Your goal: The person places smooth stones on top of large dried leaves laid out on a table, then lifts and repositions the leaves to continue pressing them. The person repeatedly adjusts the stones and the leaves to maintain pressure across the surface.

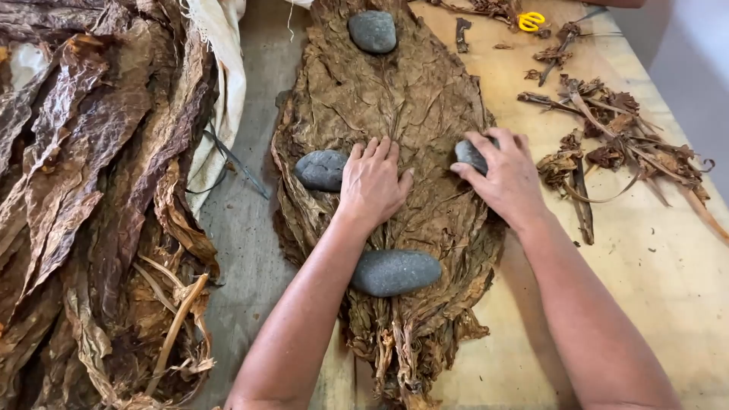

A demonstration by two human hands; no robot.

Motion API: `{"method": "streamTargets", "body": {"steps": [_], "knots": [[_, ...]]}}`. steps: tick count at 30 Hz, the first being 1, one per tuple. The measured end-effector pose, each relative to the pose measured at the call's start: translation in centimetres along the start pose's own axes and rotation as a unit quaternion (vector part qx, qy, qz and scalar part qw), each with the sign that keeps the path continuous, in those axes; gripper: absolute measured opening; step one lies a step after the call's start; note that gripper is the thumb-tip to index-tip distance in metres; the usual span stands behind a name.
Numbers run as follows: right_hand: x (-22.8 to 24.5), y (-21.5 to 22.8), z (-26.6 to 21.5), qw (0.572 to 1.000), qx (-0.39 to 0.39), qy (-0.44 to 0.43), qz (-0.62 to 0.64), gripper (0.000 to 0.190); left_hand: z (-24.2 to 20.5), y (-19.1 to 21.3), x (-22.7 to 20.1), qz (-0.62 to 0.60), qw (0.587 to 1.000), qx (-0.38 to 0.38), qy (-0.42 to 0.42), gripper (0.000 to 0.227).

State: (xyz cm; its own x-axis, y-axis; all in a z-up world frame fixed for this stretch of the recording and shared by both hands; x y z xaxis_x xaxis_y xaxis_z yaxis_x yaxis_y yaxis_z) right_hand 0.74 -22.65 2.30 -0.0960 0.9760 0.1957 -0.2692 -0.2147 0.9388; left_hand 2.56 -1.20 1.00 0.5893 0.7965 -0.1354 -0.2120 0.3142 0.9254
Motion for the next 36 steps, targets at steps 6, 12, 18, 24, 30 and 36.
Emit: {"method": "streamTargets", "body": {"steps": [6,12,18,24,30,36], "knots": [[4.1,2.1,2.1,1.0,0.025,-0.015,-0.004,0.053,-0.1,0.6,-0.3,-0.019,1.0,-0.006,0.009,0.06],[8.8,-1.6,7.9,0.993,0.114,-0.042,-0.01,0.062,0.0,1.8,-0.6,-0.043,0.999,0.025,0.02,0.06],[6.9,-4.7,9.4,0.967,0.248,-0.067,0.005,0.07,0.1,1.1,-0.5,-0.05,0.998,-0.011,0.02,0.06],[9.3,-3.1,11.1,0.996,0.071,-0.019,-0.048,0.052,0.4,0.4,-0.3,-0.053,0.998,0.001,0.026,0.062],[6.6,-8.7,13.4,0.975,0.207,-0.08,-0.03,0.072,0.4,0.8,-0.5,-0.05,0.998,0.007,0.032,0.061],[6.5,-8.8,14.3,0.966,0.233,-0.077,-0.084,0.071,0.4,0.2,-0.4,-0.044,0.998,0.01,0.033,0.061]]}}
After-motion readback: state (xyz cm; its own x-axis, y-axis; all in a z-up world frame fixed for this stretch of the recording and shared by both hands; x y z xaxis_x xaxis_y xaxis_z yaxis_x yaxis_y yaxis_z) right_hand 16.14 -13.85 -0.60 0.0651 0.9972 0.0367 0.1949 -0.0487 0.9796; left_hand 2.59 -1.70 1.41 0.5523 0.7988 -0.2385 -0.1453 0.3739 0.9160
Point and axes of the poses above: each hand's wrist, its own z-axis towards the middle knuckle, its own y-axis out of the back of the hand, x = y × z, the point moved 3 cm from there along z, towards the middle knuckle, and after that the axes turned 8 degrees about -y, right-handed, at the moved point
